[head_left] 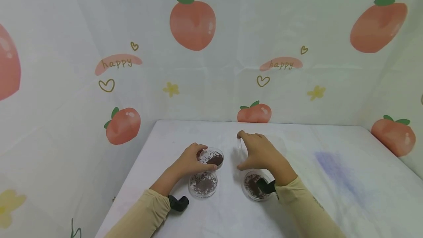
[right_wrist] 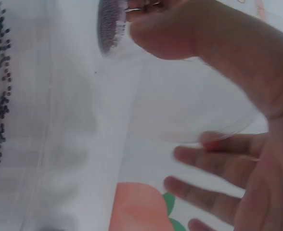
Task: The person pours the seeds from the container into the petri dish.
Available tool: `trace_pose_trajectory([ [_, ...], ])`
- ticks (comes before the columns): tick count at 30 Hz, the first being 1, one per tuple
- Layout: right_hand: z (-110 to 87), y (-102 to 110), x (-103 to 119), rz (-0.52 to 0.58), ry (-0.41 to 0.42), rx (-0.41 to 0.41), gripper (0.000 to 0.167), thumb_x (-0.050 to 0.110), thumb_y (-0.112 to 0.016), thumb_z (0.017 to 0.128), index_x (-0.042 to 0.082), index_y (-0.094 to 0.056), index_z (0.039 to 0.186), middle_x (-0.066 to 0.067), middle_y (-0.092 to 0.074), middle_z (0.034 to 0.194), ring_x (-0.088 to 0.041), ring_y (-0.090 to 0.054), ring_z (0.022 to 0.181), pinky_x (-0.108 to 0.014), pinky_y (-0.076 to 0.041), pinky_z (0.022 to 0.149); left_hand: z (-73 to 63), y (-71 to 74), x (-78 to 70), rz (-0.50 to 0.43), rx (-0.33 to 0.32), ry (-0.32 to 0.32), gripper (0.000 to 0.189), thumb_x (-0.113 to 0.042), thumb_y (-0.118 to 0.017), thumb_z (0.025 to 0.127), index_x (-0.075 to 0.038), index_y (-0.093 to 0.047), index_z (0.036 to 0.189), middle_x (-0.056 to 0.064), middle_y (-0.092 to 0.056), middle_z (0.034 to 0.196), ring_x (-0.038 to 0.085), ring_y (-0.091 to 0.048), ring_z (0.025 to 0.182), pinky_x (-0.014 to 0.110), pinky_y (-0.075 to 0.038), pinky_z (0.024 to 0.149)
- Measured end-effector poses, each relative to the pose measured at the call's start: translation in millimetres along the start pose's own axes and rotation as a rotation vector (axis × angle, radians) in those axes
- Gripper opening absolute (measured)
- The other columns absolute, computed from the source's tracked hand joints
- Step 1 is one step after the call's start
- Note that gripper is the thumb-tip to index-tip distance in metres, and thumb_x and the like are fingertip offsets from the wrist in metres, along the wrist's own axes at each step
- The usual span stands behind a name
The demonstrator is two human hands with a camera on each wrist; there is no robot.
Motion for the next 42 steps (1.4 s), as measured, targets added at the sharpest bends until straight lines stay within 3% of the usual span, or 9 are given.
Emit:
trace_pose_trajectory([
  [3,-0.3,4,1,0.087,0.031,-0.041,0.088,0.031,-0.095,0.062,0.011,-0.049,0.135,-0.005,-0.074,0.101,-0.018,-0.065,0.085,-0.044,-0.054,0.095,0.6,0.2,-2.1,0.001,0.003,-0.001,0.084,-0.049,-0.093,0.077,-0.003,-0.064,0.141,0.004,-0.059,0.108,0.018,-0.053,0.096,0.037,-0.048,0.085],
  [6,-1.0,3,1,0.168,0.057,-0.048,0.087,0.023,-0.091,0.063,0.013,-0.045,0.136,-0.005,-0.073,0.115,-0.02,-0.069,0.094,-0.038,-0.056,0.084,2.2,-1.2,-2.3,0.005,0.009,0.008,0.084,-0.049,-0.093,0.078,-0.004,-0.064,0.142,0.003,-0.058,0.107,0.017,-0.052,0.096,0.036,-0.048,0.085],
  [10,-1.8,1,0,0.242,0.047,-0.023,0.087,0.019,-0.088,0.064,0.015,-0.041,0.137,-0.002,-0.065,0.13,-0.028,-0.069,0.12,-0.04,-0.056,0.09,3.6,-3.3,-1.4,0.009,0.007,0.01,0.084,-0.049,-0.093,0.077,-0.003,-0.064,0.141,0.004,-0.058,0.107,0.017,-0.052,0.096,0.037,-0.048,0.085],
  [12,-2.4,1,0,0.266,0.033,-0.015,0.088,0.019,-0.088,0.064,0.017,-0.04,0.138,-0.003,-0.062,0.133,-0.03,-0.068,0.124,-0.043,-0.057,0.094,3.7,-3.8,-1.3,0.013,0.004,0.009,0.084,-0.049,-0.093,0.077,-0.003,-0.064,0.141,0.004,-0.059,0.108,0.017,-0.053,0.097,0.038,-0.048,0.086],
  [18,-4.5,4,2,0.261,0.031,-0.008,0.091,0.022,-0.093,0.068,0.018,-0.044,0.145,-0.004,-0.062,0.131,-0.024,-0.067,0.121,-0.044,-0.057,0.095,2.3,-3.1,-2.3,0.012,0.008,0.009,0.084,-0.049,-0.093,0.077,-0.004,-0.064,0.141,0.005,-0.06,0.11,0.018,-0.054,0.099,0.04,-0.05,0.088],
  [24,-4.0,2,3,0.292,0.037,0.026,0.092,0.025,-0.098,0.071,0.016,-0.05,0.149,-0.012,-0.062,0.133,-0.031,-0.065,0.12,-0.046,-0.057,0.095,0.8,-2.2,-4.7,0.0,0.001,0.007,0.083,-0.048,-0.094,0.077,-0.003,-0.064,0.141,0.005,-0.06,0.11,0.017,-0.053,0.098,0.039,-0.049,0.087],
  [30,-2.1,-3,2,0.26,0.042,0.042,0.093,0.029,-0.099,0.072,0.013,-0.055,0.152,-0.012,-0.064,0.131,-0.031,-0.067,0.118,-0.045,-0.057,0.094,0.4,-1.7,-4.6,0.003,-0.003,0.015,0.083,-0.048,-0.094,0.078,-0.003,-0.064,0.141,0.005,-0.06,0.11,0.017,-0.054,0.098,0.04,-0.05,0.089],
  [36,-0.4,-8,1,0.269,0.043,0.038,0.092,0.023,-0.099,0.071,0.009,-0.057,0.152,-0.012,-0.066,0.127,-0.033,-0.067,0.115,-0.046,-0.057,0.094,1.5,-2.5,-1.5,0.008,0.002,0.011,0.082,-0.048,-0.093,0.078,-0.004,-0.064,0.141,0.005,-0.06,0.111,0.018,-0.054,0.1,0.041,-0.05,0.09],
  [42,6.1,-18,1,0.241,0.023,0.057,0.087,0.031,-0.101,0.072,0.01,-0.062,0.147,-0.011,-0.068,0.135,-0.03,-0.066,0.12,-0.048,-0.055,0.102,2.7,-1.9,-0.1,0.013,0.002,0.011,0.083,-0.049,-0.092,0.079,-0.004,-0.064,0.142,0.006,-0.061,0.114,0.019,-0.056,0.103,0.043,-0.051,0.093],
])
Point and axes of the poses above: each hand's wrist, its own z-axis towards the middle knuckle, its own y-axis out of the back of the hand, x = y × z, the point moved 1 cm from there along z, towards the middle knuckle
